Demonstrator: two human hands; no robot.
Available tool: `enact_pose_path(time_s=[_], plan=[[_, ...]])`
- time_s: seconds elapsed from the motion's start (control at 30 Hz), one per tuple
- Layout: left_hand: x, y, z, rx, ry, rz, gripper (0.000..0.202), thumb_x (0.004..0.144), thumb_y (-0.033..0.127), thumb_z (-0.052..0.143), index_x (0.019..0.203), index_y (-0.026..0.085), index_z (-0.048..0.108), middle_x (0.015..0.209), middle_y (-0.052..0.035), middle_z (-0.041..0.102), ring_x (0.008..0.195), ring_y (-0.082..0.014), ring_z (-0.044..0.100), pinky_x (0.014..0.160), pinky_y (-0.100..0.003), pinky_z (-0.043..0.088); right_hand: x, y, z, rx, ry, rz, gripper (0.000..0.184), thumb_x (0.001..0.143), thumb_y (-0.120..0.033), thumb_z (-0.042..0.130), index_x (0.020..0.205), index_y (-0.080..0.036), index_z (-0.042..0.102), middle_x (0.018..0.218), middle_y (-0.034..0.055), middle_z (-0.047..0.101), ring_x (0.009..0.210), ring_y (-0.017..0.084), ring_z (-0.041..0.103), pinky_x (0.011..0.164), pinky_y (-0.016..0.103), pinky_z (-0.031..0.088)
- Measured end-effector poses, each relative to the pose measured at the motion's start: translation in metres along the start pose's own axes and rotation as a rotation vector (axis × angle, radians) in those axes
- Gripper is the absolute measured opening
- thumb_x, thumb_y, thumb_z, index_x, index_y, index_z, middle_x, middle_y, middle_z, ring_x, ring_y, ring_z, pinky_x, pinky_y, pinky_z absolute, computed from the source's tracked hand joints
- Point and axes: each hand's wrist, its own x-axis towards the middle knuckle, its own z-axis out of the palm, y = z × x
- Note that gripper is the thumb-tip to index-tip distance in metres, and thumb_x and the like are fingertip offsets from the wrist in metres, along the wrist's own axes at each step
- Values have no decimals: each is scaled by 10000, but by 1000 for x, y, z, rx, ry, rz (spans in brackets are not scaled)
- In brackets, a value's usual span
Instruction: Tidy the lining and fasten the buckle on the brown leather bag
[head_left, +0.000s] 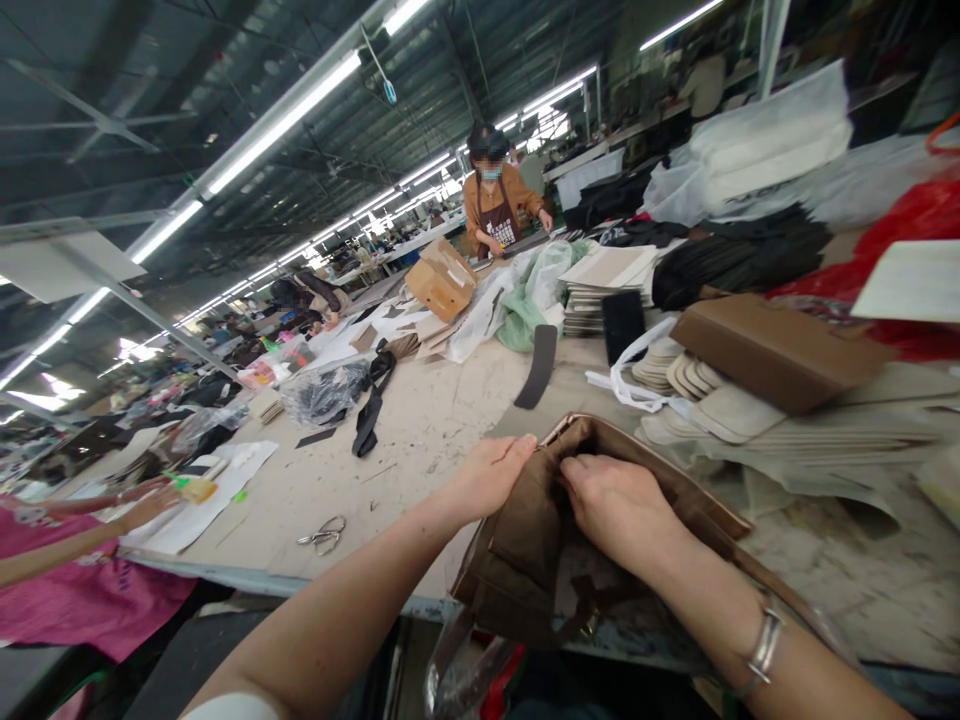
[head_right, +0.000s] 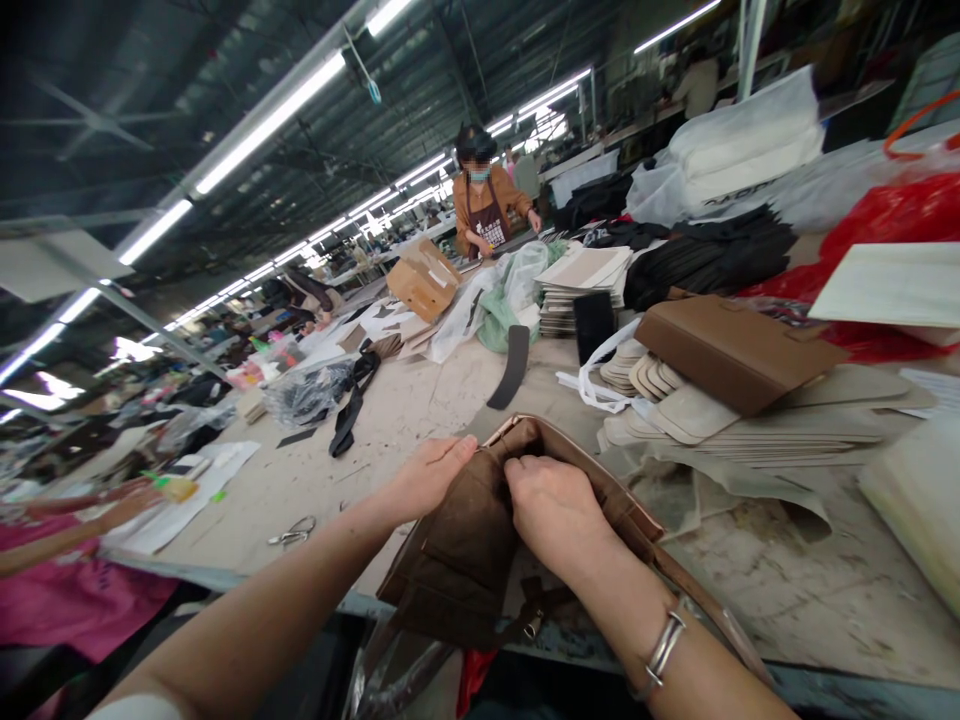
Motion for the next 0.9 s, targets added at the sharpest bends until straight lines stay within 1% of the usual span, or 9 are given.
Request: enact_pose_path(time_s=[0.13,0.27,0.47,0.53,0.6,0.67,0.77,0.9], plan=[[1,-1,1,-19,2,3,435,921,449,295,612,175,434,638,10,493,644,-126,439,576,-256,298,0,0,-2,-7,-21,-12,185,845,-85,450,805,-170,608,796,62,647,763,205,599,634,293,376],[4,-1,3,-47,-1,14,441,920,457,302,619,168,445,641,7,484,652,-127,439,580,-256,298,-1,1,-4,1,-31,-11,195,818,-52,453,801,-164,612,797,69,647,771,202,595,644,290,382],[2,1,6,17,22,28,462,928,455,281,633,162,484,637,1,501,652,-133,458,585,-259,307,0,0,-6,14,-55,5,201,807,-43,455,821,-163,615,822,75,651,792,209,600,656,292,397],[-1,1,6,23,-5,64,444,907,481,339,638,162,490,627,13,485,640,-125,446,571,-247,300,0,-2,-7,18,-62,22,212,797,-32,453,834,-161,616,832,74,653,806,215,606,660,296,406],[-2,-1,6,5,-41,95,387,860,479,452,645,160,494,617,27,459,626,-114,425,554,-230,293,0,-2,-7,18,-62,41,214,795,-30,452,839,-161,615,832,70,654,811,219,612,659,298,412],[-2,-4,7,-36,-57,92,334,822,439,521,645,157,491,614,34,435,608,-103,404,531,-215,283,0,-2,-5,17,-44,53,201,834,-61,443,844,-168,613,830,63,657,801,218,618,651,299,414],[0,-10,9,-130,-76,39,308,811,405,525,640,151,491,592,34,402,567,-93,375,493,-208,262,0,0,-4,25,-33,88,202,905,-149,425,845,-175,616,838,67,671,774,213,628,633,297,408],[3,-18,12,-280,-86,-39,324,785,425,551,628,149,487,561,38,400,516,-83,352,456,-207,256,0,2,-11,126,-82,131,277,933,-275,429,772,-191,638,786,68,686,732,206,637,626,297,394]])
